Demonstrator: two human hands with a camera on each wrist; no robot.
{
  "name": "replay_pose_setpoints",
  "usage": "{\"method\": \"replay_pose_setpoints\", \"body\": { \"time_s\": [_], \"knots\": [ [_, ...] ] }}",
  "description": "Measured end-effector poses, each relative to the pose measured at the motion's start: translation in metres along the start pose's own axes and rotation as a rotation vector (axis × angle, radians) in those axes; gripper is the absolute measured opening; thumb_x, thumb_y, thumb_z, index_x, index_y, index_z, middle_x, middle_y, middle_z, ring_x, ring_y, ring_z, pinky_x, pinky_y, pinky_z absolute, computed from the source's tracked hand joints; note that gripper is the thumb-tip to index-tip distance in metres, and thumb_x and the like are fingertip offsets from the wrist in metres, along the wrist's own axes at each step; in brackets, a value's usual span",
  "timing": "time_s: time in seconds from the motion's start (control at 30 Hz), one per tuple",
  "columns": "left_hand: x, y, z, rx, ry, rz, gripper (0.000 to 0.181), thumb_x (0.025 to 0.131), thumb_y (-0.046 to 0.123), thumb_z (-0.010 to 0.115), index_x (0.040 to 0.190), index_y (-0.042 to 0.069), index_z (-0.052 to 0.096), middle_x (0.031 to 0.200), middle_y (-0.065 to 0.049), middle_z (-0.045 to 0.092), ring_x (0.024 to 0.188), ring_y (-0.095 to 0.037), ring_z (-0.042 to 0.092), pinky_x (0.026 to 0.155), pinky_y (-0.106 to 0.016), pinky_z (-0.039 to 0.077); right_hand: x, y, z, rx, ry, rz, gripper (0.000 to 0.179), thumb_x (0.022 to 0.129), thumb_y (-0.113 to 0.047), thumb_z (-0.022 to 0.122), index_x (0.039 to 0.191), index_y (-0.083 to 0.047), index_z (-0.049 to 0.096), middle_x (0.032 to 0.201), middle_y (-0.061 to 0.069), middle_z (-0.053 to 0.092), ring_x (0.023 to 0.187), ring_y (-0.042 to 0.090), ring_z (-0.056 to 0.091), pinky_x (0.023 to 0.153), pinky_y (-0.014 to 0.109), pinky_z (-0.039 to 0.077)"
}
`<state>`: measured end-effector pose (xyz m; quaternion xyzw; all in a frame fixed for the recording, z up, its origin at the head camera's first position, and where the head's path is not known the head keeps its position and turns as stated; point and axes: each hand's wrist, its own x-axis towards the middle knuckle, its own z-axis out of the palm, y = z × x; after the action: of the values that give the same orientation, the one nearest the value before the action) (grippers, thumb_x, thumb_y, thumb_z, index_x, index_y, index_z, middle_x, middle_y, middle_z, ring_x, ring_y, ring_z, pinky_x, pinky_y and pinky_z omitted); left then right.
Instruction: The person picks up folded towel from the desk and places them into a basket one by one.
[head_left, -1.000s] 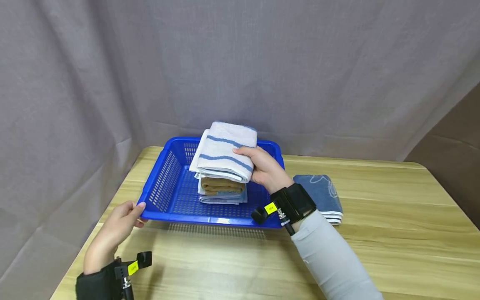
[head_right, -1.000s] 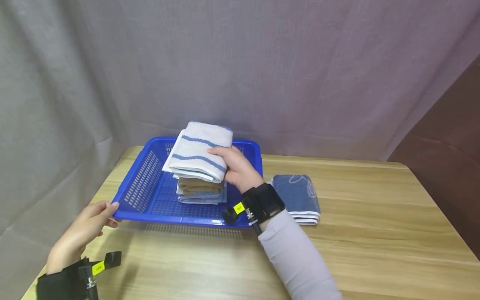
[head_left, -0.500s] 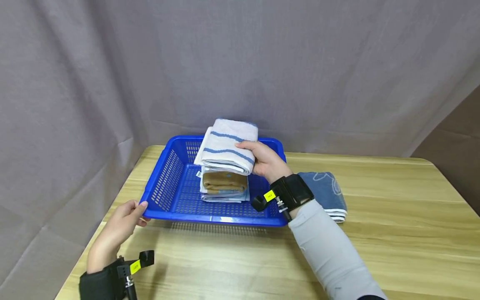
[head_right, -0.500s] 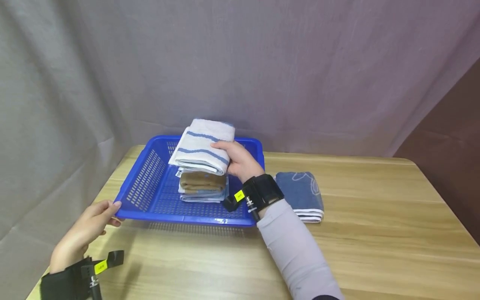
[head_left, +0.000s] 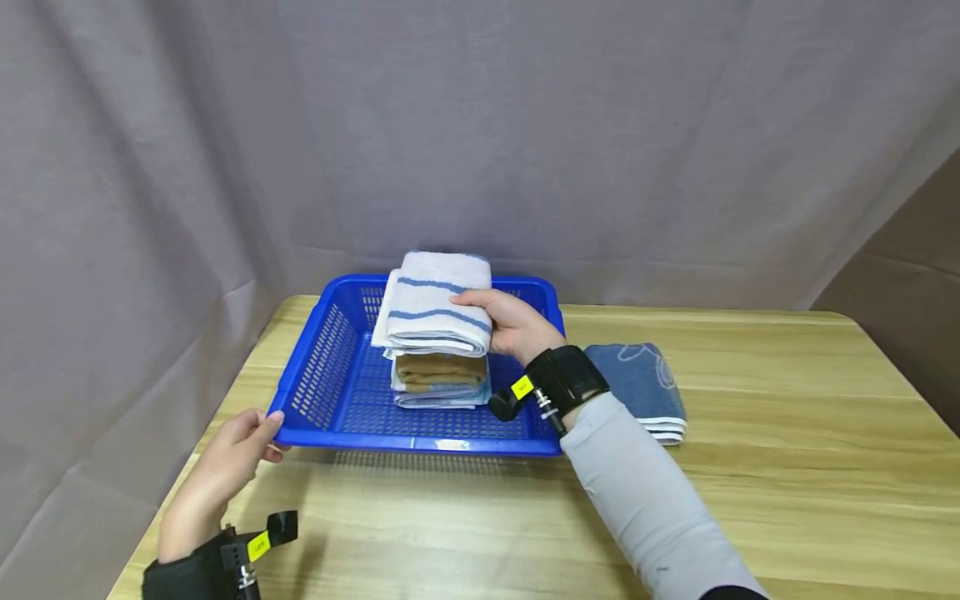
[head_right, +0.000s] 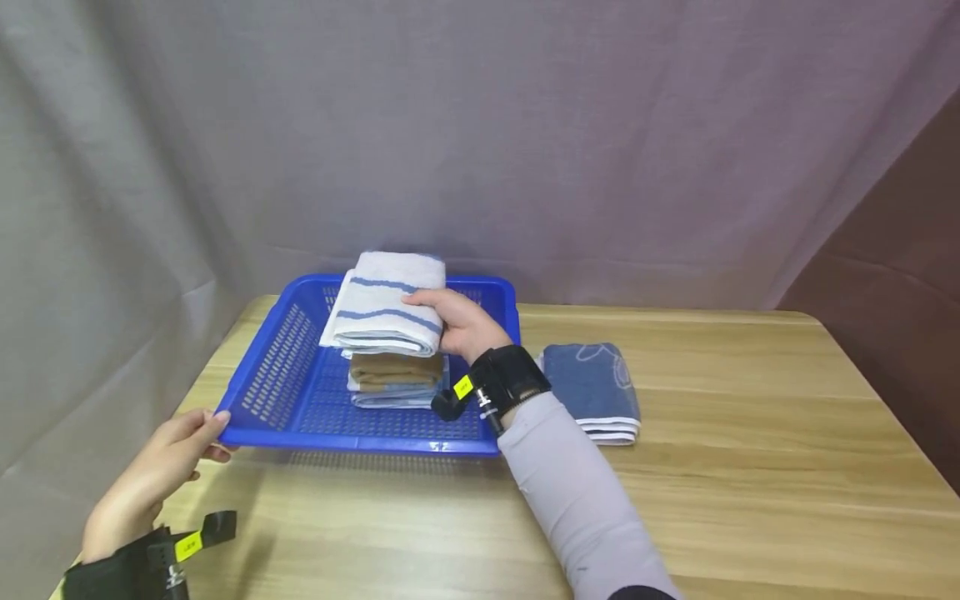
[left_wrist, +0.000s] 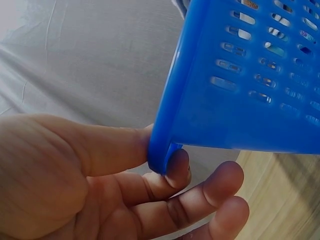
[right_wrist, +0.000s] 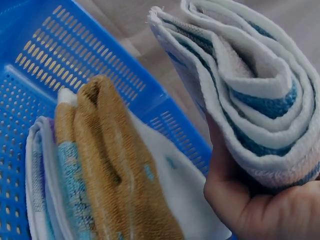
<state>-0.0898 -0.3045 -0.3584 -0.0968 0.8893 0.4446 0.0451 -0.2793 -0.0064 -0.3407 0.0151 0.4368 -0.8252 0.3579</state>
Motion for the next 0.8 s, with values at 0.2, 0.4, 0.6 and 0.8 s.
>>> {"method": "replay_pose_setpoints", "body": {
  "time_s": [0.2, 0.4, 0.6, 0.8],
  "knots": [
    [-0.006, -0.008, -0.009, 0.014, 0.008, -0.04, 0.039, 0.101, 0.03, 0.035, 0.094, -0.005, 0.049, 0.088, -0.011, 0.06, 0.076, -0.02, 0.057, 0.062, -0.034, 0.034, 0.01, 0.012, 0.008, -0.037, 0.01, 0.052, 0.022, 0.092, -0.007, 0.052, 0.112, 0.002, 0.046, 0.087, 0.013, 0.064, 0.076, 0.023, 0.063, 0.06, 0.032, 0.053],
    [-0.012, -0.016, -0.02, 0.033, 0.01, -0.083, 0.04, 0.101, 0.033, 0.034, 0.095, -0.003, 0.05, 0.085, -0.007, 0.061, 0.074, -0.016, 0.056, 0.059, -0.034, 0.034, 0.023, 0.022, 0.016, -0.04, 0.01, 0.094, 0.021, 0.091, -0.006, 0.053, 0.109, 0.002, 0.048, 0.088, 0.014, 0.064, 0.076, 0.024, 0.062, 0.06, 0.032, 0.053],
    [-0.014, -0.022, -0.024, 0.01, 0.01, -0.105, 0.039, 0.101, 0.033, 0.035, 0.093, -0.002, 0.05, 0.083, -0.005, 0.061, 0.074, -0.015, 0.055, 0.059, -0.034, 0.035, 0.03, 0.029, 0.019, -0.082, 0.018, 0.122, 0.018, 0.09, -0.005, 0.053, 0.107, 0.001, 0.048, 0.088, 0.014, 0.062, 0.076, 0.024, 0.061, 0.06, 0.033, 0.053],
    [-0.012, -0.022, -0.023, 0.006, 0.018, -0.113, 0.04, 0.101, 0.034, 0.035, 0.094, -0.002, 0.051, 0.083, -0.004, 0.061, 0.073, -0.014, 0.055, 0.059, -0.034, 0.035, 0.033, 0.031, 0.02, -0.183, 0.055, 0.169, 0.026, 0.088, -0.003, 0.056, 0.111, 0.0, 0.044, 0.095, 0.014, 0.059, 0.08, 0.025, 0.06, 0.062, 0.035, 0.052]
  ]
}}
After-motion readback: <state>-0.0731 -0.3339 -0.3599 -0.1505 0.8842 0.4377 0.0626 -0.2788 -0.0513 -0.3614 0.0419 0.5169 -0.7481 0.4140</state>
